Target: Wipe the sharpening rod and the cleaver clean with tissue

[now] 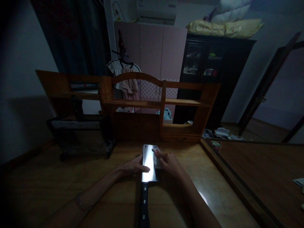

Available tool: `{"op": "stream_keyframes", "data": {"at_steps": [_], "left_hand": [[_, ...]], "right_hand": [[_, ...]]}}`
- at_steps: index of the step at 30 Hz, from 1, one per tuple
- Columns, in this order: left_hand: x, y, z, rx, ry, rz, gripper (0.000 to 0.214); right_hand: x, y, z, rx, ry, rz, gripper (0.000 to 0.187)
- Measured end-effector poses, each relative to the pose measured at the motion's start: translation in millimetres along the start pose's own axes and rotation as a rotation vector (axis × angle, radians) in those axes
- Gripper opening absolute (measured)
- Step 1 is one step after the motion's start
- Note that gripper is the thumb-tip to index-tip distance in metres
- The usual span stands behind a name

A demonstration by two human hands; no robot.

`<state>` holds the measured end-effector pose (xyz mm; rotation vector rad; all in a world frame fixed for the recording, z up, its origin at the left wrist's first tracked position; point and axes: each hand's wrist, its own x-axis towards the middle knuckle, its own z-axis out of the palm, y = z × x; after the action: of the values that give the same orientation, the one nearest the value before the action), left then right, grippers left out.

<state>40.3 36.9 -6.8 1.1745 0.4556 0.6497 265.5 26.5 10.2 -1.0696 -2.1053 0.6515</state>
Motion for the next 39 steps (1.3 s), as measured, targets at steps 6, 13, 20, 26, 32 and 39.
{"op": "stream_keyframes", "data": {"at_steps": [6,13,20,26,32,39], "left_hand": [[-2.9,5.2,3.4,0.068,0.019,0.036,0.079],[-2.7,9.1,6.3,0.166,0.015,0.08,0.071],[0.2,5.3,2.6,0.218,0.014,0.089,0.061],[7.8,-5.7,-1.3,-0.114,0.087,0.052,0.041],[12.5,-9.7,-5.0,-0.269,0.051,-0.023,0.06],[13.5,-12.8,-5.6,-0.273,0.097,-0.022,0.072]], "right_hand": [[2.4,-9.6,13.7,-0.048,-0.009,-0.108,0.042],[3.6,-23.8,25.8,0.148,-0.076,-0.14,0.042],[5.4,-22.1,21.3,0.396,-0.142,-0.043,0.041],[5.8,-21.5,21.0,0.428,-0.158,-0.024,0.042],[4.0,-31.3,16.6,0.389,-0.206,-0.042,0.038],[4.1,-30.2,19.0,0.307,-0.254,-0.095,0.034]]}}
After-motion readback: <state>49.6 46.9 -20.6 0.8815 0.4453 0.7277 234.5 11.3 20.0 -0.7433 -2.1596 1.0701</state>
